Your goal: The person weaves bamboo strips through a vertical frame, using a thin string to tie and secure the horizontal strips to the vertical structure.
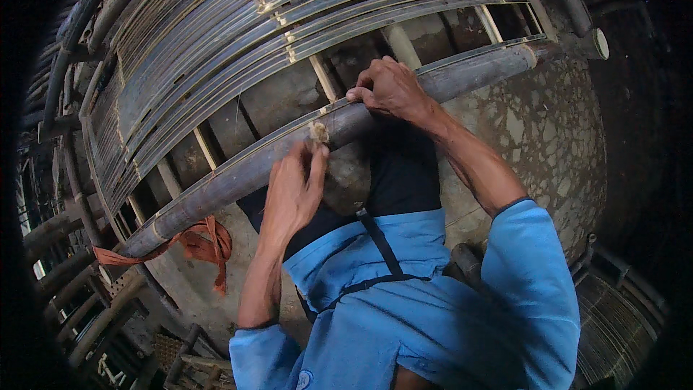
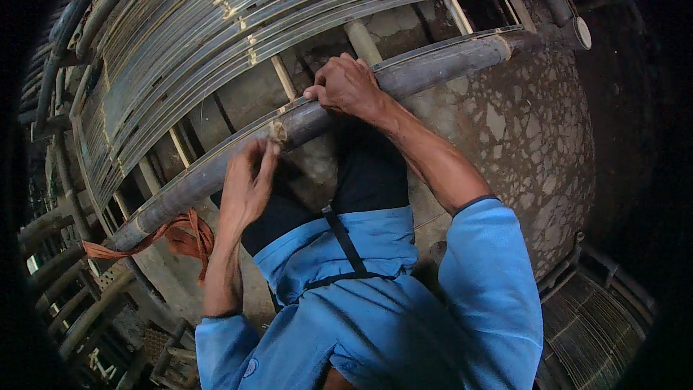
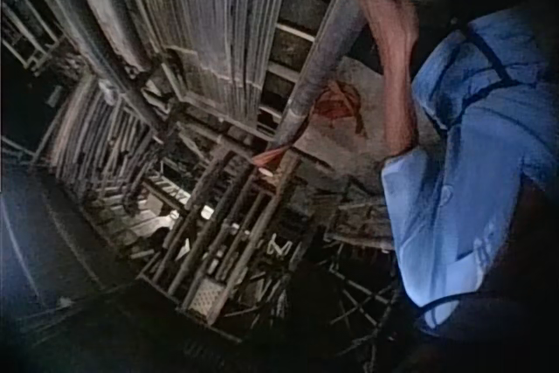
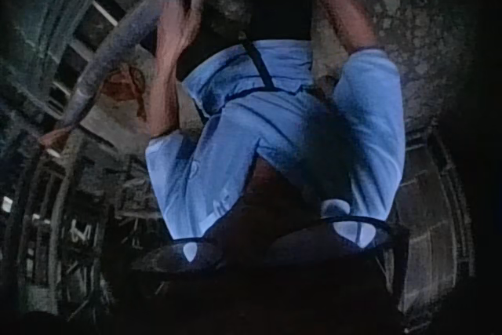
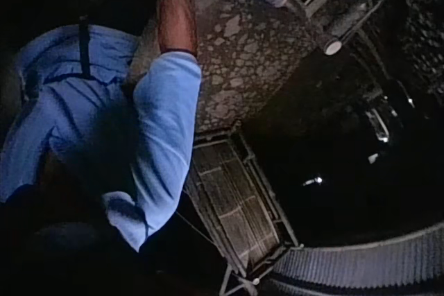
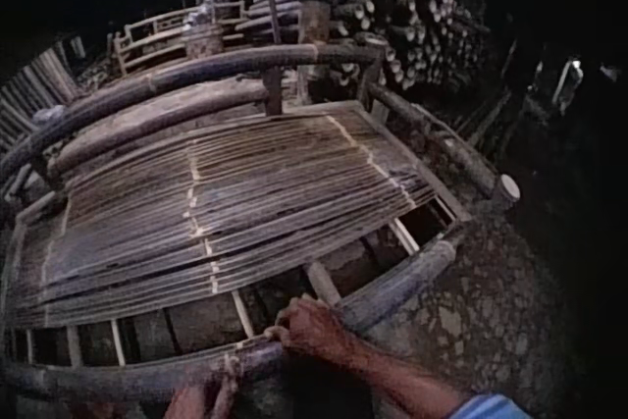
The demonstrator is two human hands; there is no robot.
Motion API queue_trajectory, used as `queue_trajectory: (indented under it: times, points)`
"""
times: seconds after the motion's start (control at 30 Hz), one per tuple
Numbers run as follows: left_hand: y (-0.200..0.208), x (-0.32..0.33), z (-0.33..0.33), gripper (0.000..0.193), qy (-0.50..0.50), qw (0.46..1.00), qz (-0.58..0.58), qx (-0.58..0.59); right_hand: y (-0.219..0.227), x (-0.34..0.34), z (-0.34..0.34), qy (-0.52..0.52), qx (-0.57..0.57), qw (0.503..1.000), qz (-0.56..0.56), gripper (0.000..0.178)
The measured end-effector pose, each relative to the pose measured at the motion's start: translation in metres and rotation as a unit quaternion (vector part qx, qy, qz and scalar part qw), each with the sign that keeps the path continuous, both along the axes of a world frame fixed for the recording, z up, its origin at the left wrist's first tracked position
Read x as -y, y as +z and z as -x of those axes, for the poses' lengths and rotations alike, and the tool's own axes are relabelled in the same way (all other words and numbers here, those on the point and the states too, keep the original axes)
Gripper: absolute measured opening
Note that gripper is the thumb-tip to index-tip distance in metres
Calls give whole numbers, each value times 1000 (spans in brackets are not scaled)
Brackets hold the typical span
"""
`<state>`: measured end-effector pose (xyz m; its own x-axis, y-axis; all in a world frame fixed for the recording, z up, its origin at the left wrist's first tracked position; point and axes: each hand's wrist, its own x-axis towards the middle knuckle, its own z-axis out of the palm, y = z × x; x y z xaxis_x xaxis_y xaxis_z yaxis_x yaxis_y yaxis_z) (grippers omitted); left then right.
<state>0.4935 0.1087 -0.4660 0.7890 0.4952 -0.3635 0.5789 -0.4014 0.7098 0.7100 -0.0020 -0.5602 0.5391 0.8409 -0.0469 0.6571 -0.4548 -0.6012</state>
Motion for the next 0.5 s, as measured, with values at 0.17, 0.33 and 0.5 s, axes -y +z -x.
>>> queue_trajectory:
  times: [0.17, 0.33, 0.5]
  points:
    - [54, 14, 34, 18, -57, 997, -1, 46, 0, -6, 3, -4, 26, 999, -20, 31]
    - [63, 39, 30, 9, -158, 966, 79, 187, 4, -6, 4, 7, -8, 1000, -6, 27]
    - [64, 61, 49, 9, -154, 943, 84, 284, 5, -3, 2, 21, -69, 997, -25, 35]
